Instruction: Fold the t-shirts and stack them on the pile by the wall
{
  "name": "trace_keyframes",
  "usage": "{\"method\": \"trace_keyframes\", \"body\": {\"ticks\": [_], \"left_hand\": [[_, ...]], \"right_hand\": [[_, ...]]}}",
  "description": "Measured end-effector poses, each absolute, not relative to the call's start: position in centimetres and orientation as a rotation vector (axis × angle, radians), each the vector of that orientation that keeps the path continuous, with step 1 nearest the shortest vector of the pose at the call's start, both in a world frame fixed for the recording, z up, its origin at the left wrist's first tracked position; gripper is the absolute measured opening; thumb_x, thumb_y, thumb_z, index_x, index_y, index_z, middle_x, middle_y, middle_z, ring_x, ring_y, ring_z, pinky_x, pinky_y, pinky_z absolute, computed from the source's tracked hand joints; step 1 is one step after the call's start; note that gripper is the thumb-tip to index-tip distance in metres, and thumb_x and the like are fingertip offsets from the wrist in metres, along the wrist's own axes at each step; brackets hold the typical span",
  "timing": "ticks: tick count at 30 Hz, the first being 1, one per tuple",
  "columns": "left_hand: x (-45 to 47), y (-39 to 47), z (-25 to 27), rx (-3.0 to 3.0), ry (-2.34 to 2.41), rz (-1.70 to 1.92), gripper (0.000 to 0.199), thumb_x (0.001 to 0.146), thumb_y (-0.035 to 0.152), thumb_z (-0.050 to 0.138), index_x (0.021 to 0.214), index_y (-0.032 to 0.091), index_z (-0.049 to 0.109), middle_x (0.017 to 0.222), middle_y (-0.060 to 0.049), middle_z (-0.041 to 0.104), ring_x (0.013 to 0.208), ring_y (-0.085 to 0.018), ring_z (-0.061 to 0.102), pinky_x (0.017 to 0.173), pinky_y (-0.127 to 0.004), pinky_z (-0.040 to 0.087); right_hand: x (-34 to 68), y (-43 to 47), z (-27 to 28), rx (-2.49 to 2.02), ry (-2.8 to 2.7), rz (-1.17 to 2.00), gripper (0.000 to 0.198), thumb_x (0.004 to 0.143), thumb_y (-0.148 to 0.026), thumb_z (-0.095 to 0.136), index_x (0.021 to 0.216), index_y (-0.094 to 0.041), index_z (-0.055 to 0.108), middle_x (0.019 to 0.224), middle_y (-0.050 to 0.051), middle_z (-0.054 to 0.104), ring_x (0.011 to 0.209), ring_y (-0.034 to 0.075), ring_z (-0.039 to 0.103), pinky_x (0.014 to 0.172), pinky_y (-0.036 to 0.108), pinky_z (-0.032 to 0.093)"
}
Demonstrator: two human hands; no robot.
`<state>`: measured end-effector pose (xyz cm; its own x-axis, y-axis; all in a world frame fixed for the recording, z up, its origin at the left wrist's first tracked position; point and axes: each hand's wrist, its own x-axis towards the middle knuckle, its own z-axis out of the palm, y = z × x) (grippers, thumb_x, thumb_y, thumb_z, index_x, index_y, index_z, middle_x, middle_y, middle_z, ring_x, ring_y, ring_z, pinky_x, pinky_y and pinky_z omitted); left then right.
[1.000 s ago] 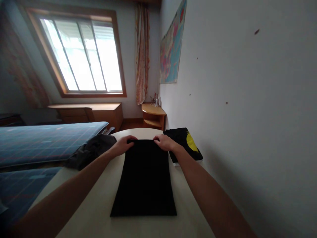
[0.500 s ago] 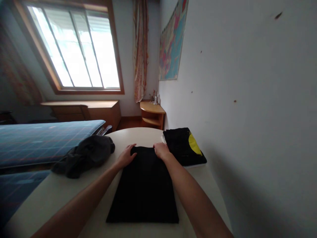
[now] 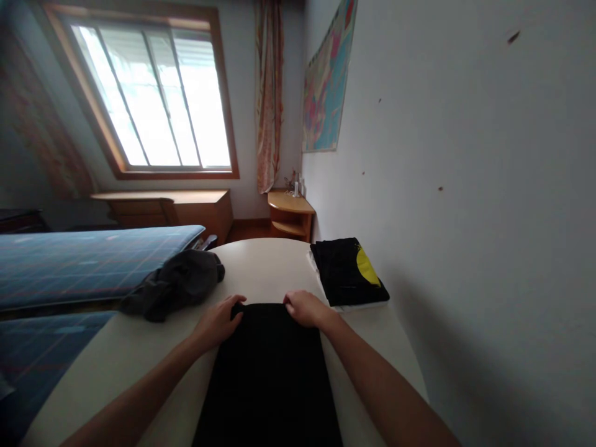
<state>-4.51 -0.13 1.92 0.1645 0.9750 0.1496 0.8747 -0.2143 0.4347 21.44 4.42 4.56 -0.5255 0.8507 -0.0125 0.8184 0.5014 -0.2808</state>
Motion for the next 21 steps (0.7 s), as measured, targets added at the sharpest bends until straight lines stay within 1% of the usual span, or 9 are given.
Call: {"method": "trace_keyframes", "body": {"ticks": [2,5,7,10,13,15,17,19,21], "left_hand": [[-4.6,-1.0,1.9,2.195,1.805,0.599,0.031,0.089,0.019,0.054,0.12,0.021,0.06,0.122,-0.008,0.067,0.112,-0.023,0.064,0.098,-0.032,0.045],[-4.2,-1.5,2.0,2.159,1.864,0.651,0.03,0.091,0.016,0.052,0.119,0.02,0.06,0.122,-0.008,0.068,0.112,-0.023,0.064,0.099,-0.033,0.045],[-4.0,-1.5,1.9,2.125,1.902,0.675,0.028,0.091,0.015,0.051,0.117,0.02,0.06,0.119,-0.008,0.07,0.11,-0.023,0.065,0.097,-0.033,0.046],[-3.9,-1.6,1.6,2.091,1.928,0.708,0.028,0.092,0.017,0.051,0.118,0.021,0.06,0.115,-0.007,0.071,0.107,-0.023,0.067,0.095,-0.034,0.048],[-3.6,-2.0,1.2,2.1,1.991,0.813,0.03,0.092,0.017,0.05,0.12,0.02,0.06,0.125,-0.009,0.065,0.111,-0.024,0.064,0.099,-0.037,0.048],[-3.1,-2.6,0.9,2.215,2.003,0.915,0.032,0.092,0.018,0.051,0.121,0.019,0.062,0.135,-0.011,0.058,0.122,-0.026,0.058,0.107,-0.041,0.044],[-2.3,-3.2,0.6,2.416,1.871,0.924,0.036,0.092,0.023,0.053,0.127,0.021,0.061,0.146,-0.01,0.051,0.134,-0.028,0.048,0.114,-0.043,0.037],[-1.5,-3.8,0.1,2.55,1.694,0.782,0.043,0.094,0.033,0.054,0.137,0.026,0.056,0.154,-0.007,0.043,0.142,-0.029,0.038,0.117,-0.046,0.033],[-0.9,-4.0,-0.3,2.568,1.637,0.598,0.05,0.097,0.044,0.05,0.144,0.03,0.05,0.159,-0.006,0.037,0.147,-0.032,0.03,0.118,-0.051,0.029]], "right_hand": [[21.5,3.9,4.6,-1.449,-2.594,0.387,0.024,0.092,-0.018,0.052,0.108,-0.018,0.07,0.107,0.008,0.074,0.098,0.02,0.067,0.084,0.025,0.045],[21.1,3.5,4.5,-1.471,-2.548,0.349,0.024,0.096,-0.02,0.049,0.109,-0.017,0.069,0.109,0.01,0.073,0.101,0.021,0.066,0.087,0.027,0.044],[20.8,2.9,4.4,-1.489,-2.512,0.307,0.025,0.097,-0.021,0.048,0.112,-0.018,0.068,0.113,0.01,0.071,0.107,0.022,0.064,0.092,0.03,0.043],[20.6,1.4,4.2,-1.5,-2.427,0.164,0.03,0.098,-0.024,0.047,0.122,-0.018,0.063,0.125,0.011,0.066,0.117,0.024,0.057,0.102,0.036,0.038],[20.8,-0.7,3.8,-1.466,-2.391,0.07,0.036,0.098,-0.034,0.05,0.129,-0.018,0.061,0.134,0.012,0.061,0.125,0.026,0.052,0.109,0.04,0.033],[20.9,-2.0,3.2,-1.451,-2.423,0.118,0.047,0.097,-0.047,0.05,0.135,-0.021,0.058,0.145,0.012,0.053,0.135,0.029,0.043,0.115,0.045,0.027],[21.0,-3.0,2.6,-1.47,-2.468,0.225,0.059,0.095,-0.059,0.047,0.144,-0.026,0.051,0.155,0.01,0.042,0.145,0.032,0.03,0.119,0.05,0.019],[21.2,-3.3,2.0,-1.492,-2.501,0.335,0.067,0.095,-0.065,0.043,0.15,-0.028,0.042,0.16,0.007,0.033,0.15,0.033,0.019,0.12,0.053,0.014],[21.3,-3.1,1.8,-1.485,-2.515,0.408,0.069,0.095,-0.066,0.04,0.153,-0.03,0.037,0.162,0.005,0.029,0.151,0.031,0.014,0.121,0.052,0.011]]}}
